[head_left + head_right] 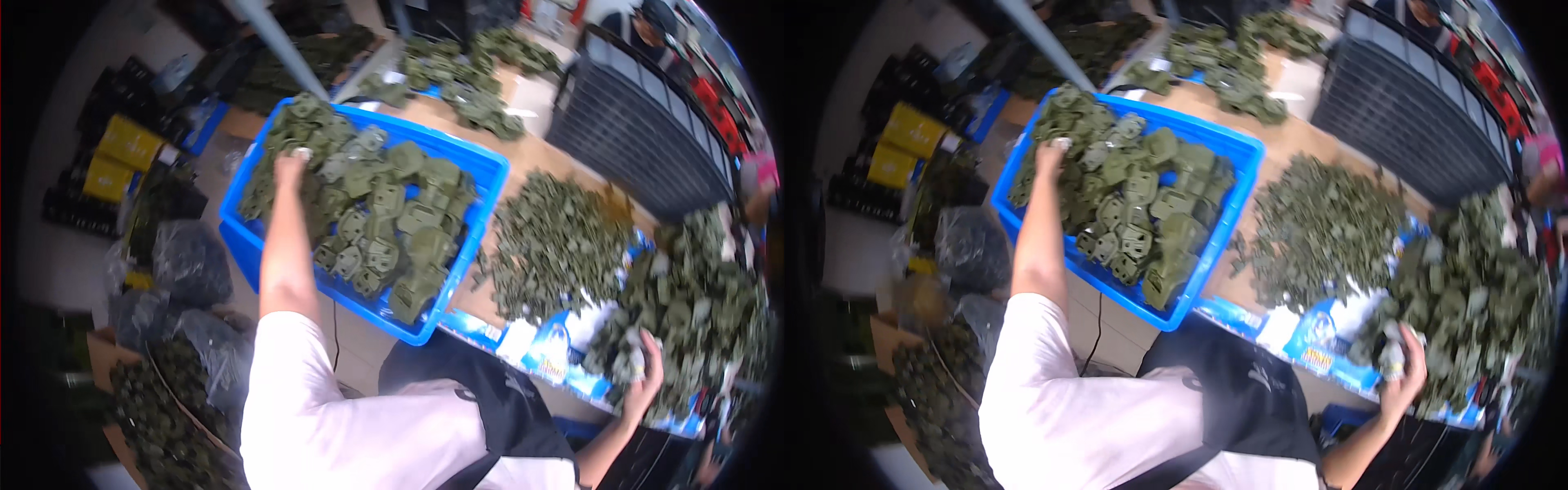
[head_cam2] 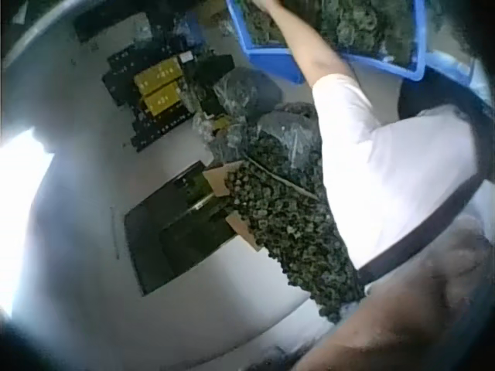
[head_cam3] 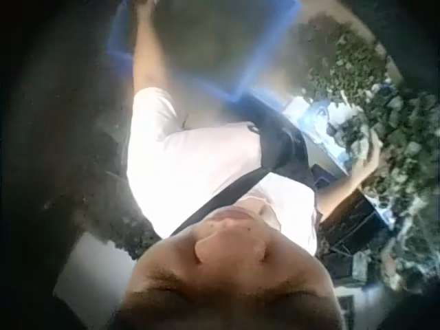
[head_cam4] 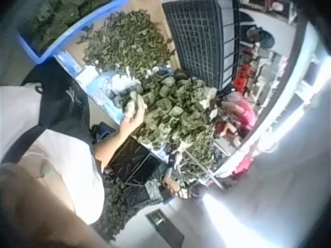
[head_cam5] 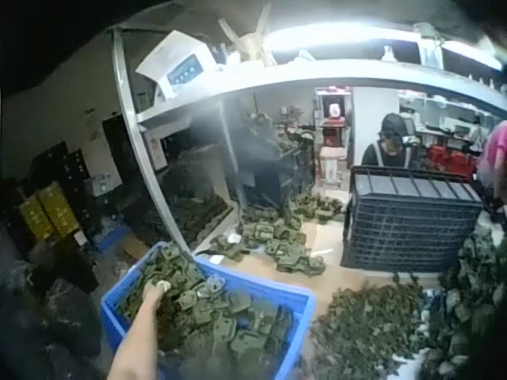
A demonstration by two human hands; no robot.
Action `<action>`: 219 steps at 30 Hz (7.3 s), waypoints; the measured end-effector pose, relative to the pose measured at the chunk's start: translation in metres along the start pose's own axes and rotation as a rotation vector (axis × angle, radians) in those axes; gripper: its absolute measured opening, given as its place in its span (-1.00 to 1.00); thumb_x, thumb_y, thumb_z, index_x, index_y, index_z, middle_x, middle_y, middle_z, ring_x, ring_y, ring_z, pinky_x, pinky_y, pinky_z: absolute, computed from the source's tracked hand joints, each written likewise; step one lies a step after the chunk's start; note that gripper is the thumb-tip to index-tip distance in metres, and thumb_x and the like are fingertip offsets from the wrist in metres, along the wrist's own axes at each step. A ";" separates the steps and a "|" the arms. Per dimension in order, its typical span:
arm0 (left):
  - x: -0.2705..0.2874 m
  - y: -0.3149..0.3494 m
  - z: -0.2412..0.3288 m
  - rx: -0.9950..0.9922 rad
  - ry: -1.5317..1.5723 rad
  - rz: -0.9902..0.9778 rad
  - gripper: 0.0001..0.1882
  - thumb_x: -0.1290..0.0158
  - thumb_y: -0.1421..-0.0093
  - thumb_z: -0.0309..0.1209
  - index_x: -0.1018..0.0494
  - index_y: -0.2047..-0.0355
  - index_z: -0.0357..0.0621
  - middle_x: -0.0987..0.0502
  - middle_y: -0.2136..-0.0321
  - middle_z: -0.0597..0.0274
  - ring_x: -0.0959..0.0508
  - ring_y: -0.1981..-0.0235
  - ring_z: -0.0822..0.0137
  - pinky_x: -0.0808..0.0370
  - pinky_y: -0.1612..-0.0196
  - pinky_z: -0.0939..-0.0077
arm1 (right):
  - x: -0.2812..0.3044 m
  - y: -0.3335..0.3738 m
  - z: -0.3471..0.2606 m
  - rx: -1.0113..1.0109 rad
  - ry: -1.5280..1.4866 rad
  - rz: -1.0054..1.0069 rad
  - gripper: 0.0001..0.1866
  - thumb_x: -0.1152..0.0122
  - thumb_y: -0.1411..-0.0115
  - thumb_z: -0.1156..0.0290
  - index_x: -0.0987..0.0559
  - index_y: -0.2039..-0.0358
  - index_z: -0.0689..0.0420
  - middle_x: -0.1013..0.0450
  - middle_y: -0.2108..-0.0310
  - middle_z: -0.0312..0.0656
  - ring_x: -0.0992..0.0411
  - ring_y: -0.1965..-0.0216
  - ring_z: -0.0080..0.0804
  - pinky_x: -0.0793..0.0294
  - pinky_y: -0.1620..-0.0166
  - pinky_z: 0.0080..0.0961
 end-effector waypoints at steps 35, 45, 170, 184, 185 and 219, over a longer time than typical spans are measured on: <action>-0.097 0.458 0.135 0.346 1.044 -1.747 -0.47 0.28 -0.26 -0.02 -0.24 -0.03 -0.17 -0.39 0.08 -0.02 -0.49 0.20 0.06 -0.42 0.09 0.03 | -0.215 -0.021 0.096 -0.089 0.190 -0.215 -0.43 -0.13 0.04 0.26 -0.32 -0.04 0.04 -0.29 0.07 0.06 -0.24 -0.02 0.03 -0.26 -0.04 -0.32; -0.090 0.512 0.176 -0.278 0.785 -1.604 -0.14 0.00 -0.07 0.07 0.02 -0.17 -0.27 -0.23 -0.06 -0.02 -0.42 0.11 0.20 -0.39 0.03 0.28 | -0.184 -0.055 0.156 0.330 0.671 0.301 -0.85 -0.01 0.04 0.29 -0.42 0.43 0.02 -0.32 0.39 -0.15 -0.33 0.31 -0.26 -0.35 0.33 -0.36; -0.133 0.465 0.133 0.211 1.029 -1.319 -0.38 0.01 -0.15 -0.36 0.02 -0.17 0.12 -0.36 0.09 0.17 -0.52 0.23 0.25 -0.52 0.20 0.37 | -0.161 -0.019 0.033 -0.098 -0.535 -0.095 -0.39 -0.04 -0.14 0.43 -0.11 -0.20 0.09 -0.28 -0.05 -0.06 -0.30 -0.02 -0.28 -0.23 -0.05 -0.48; -0.146 0.499 0.148 0.032 1.129 -1.257 -0.37 -0.08 -0.09 -0.36 -0.07 -0.13 -0.06 -0.33 0.00 0.05 -0.42 0.03 0.17 -0.46 0.04 0.25 | -0.150 0.010 0.028 -0.296 -0.811 -0.284 -0.27 -0.07 -0.16 0.22 0.02 -0.25 0.10 -0.02 -0.23 -0.07 0.01 -0.22 -0.35 0.00 -0.20 -0.40; -0.148 0.498 0.146 0.009 1.113 -1.268 -0.36 -0.09 -0.08 -0.35 -0.07 -0.14 -0.06 -0.32 0.00 0.05 -0.42 0.03 0.17 -0.46 0.04 0.25 | -0.165 0.020 0.043 -0.387 -0.965 -0.289 -0.26 -0.10 -0.14 0.23 0.01 -0.25 0.09 -0.08 -0.19 -0.08 -0.06 -0.18 -0.38 -0.08 -0.16 -0.42; -0.130 0.570 0.152 -1.123 -0.548 -1.733 -0.23 -0.16 0.08 -0.25 -0.13 -0.18 0.13 -0.42 0.15 -0.03 -0.40 0.12 0.03 -0.31 0.13 0.25 | -0.149 0.064 0.077 -0.223 -0.118 -0.706 -0.38 -0.13 -0.08 0.20 -0.25 -0.11 0.19 -0.28 -0.02 0.06 -0.27 -0.04 -0.06 -0.23 -0.07 -0.35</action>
Point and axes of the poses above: each hand's wrist, its own y-axis away from the middle knuckle, its own x-axis out of the back of the hand, z = x × y, the point moved 7 cm from there along -y, towards the middle knuckle
